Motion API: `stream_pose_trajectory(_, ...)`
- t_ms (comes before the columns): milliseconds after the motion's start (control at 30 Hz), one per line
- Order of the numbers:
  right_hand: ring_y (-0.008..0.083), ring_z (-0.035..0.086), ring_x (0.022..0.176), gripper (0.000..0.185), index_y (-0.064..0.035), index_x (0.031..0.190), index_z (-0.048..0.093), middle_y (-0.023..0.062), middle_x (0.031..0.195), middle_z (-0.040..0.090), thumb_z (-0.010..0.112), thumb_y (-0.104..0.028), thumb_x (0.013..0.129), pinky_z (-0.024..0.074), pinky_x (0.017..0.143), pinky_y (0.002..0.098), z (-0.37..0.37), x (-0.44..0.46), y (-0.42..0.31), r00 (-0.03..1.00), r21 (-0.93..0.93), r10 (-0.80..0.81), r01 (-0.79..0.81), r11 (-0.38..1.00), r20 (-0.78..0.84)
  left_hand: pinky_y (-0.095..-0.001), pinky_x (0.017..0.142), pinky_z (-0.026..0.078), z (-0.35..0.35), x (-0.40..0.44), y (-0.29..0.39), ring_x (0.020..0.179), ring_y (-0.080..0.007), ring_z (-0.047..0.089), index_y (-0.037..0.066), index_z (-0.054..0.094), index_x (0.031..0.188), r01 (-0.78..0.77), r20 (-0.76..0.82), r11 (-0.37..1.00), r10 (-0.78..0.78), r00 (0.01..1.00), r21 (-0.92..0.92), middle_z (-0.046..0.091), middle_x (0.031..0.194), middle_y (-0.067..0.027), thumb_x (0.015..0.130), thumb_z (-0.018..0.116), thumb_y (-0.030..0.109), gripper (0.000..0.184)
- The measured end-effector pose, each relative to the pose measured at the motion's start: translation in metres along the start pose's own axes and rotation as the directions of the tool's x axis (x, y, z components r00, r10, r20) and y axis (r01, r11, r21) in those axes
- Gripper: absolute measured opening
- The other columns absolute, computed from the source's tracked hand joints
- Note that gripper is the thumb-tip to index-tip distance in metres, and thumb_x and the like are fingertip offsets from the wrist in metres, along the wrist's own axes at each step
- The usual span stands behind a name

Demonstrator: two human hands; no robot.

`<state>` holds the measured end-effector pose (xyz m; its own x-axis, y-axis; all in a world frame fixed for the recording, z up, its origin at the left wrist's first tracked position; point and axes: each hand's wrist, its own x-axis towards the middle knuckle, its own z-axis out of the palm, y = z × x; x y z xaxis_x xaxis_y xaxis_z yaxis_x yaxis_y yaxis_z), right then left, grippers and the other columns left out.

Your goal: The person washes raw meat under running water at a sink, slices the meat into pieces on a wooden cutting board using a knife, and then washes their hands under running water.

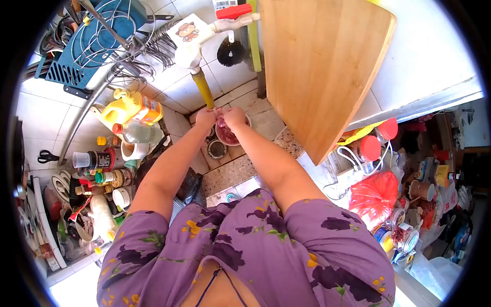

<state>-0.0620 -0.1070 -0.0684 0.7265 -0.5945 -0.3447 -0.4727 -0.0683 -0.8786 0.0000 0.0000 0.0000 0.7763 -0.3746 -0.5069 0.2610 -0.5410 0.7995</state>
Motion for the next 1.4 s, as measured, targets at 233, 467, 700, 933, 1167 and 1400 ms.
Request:
stream_pose_trajectory(233,0.0221,0.067,0.073,0.014,0.0022,0.095,0.067,0.0090,0.086,0.068,0.060,-0.009,0.089,0.0576,0.069,0.0340,-0.035,-0.048,-0.054,0.931,0.548,0.189,-0.339,0.764,0.313,-0.0246,0.064,0.050,-0.016,0.002,-0.008,0.076,-0.0126,0.064,0.000,0.062,0.104,0.139,0.162,0.922,-0.084,0.983,-0.362,0.067,0.094,-0.0052,0.094,0.051,0.004,0.015)
stream_pose_trajectory(467,0.0173,0.065,0.068,0.018,0.0004,0.081,0.065,0.0062,0.078,0.065,0.072,-0.015,0.086,0.0551,0.061,0.0288,-0.028,-0.033,-0.035,0.947,0.440,0.082,-0.220,0.871,0.310,-0.0241,0.071,0.048,-0.018,0.004,-0.010,0.082,-0.0120,0.062,0.003,0.061,0.112,0.181,0.294,0.899,-0.062,0.954,-0.400,0.066,0.095,-0.0024,0.095,0.048,0.007,0.022)
stream_pose_trajectory(700,0.0234,0.063,0.060,0.034,0.0002,0.071,0.067,0.0111,0.061,0.064,0.073,-0.031,0.084,0.0479,0.058,0.0352,-0.024,-0.034,-0.044,0.995,0.020,-0.078,0.077,0.997,0.062,-0.0244,0.073,0.048,-0.023,-0.003,-0.001,0.082,-0.0106,0.061,0.004,0.062,0.112,0.196,0.332,0.884,-0.049,0.942,-0.425,0.066,0.095,-0.0010,0.096,0.048,0.009,0.021)
stream_pose_trajectory(933,0.0302,0.065,0.066,0.025,-0.0021,0.080,0.069,0.0155,0.070,0.066,0.070,-0.027,0.083,0.0492,0.063,0.0380,-0.029,-0.058,-0.071,0.976,-0.145,-0.214,0.216,0.966,0.024,-0.0301,0.065,0.050,-0.021,0.018,-0.001,0.076,-0.0114,0.059,0.011,0.062,0.100,0.344,0.301,0.888,-0.254,0.919,-0.305,0.063,0.086,-0.0004,0.096,0.047,0.011,0.016)
stream_pose_trajectory(1167,0.0341,0.066,0.077,0.019,-0.0023,0.087,0.068,0.0169,0.079,0.068,0.066,-0.019,0.080,0.0511,0.071,0.0415,-0.027,-0.055,-0.072,0.934,-0.278,-0.351,0.354,0.893,0.060,-0.0425,0.057,0.055,-0.007,-0.001,0.024,0.065,-0.0187,0.059,0.008,0.060,0.099,0.455,0.325,0.780,-0.337,0.884,-0.429,0.062,0.085,-0.0060,0.097,0.040,0.013,0.020)
stream_pose_trajectory(1400,0.0280,0.067,0.075,0.018,-0.0004,0.090,0.068,0.0140,0.078,0.069,0.062,-0.016,0.084,0.0508,0.070,0.0362,-0.026,-0.044,-0.041,0.991,0.180,-0.121,0.109,0.978,0.056,-0.0471,0.058,0.055,0.006,0.013,0.016,0.071,-0.0235,0.063,0.003,0.059,0.103,0.353,0.251,0.860,-0.274,0.928,-0.368,0.063,0.087,-0.0100,0.097,0.046,0.011,0.016)
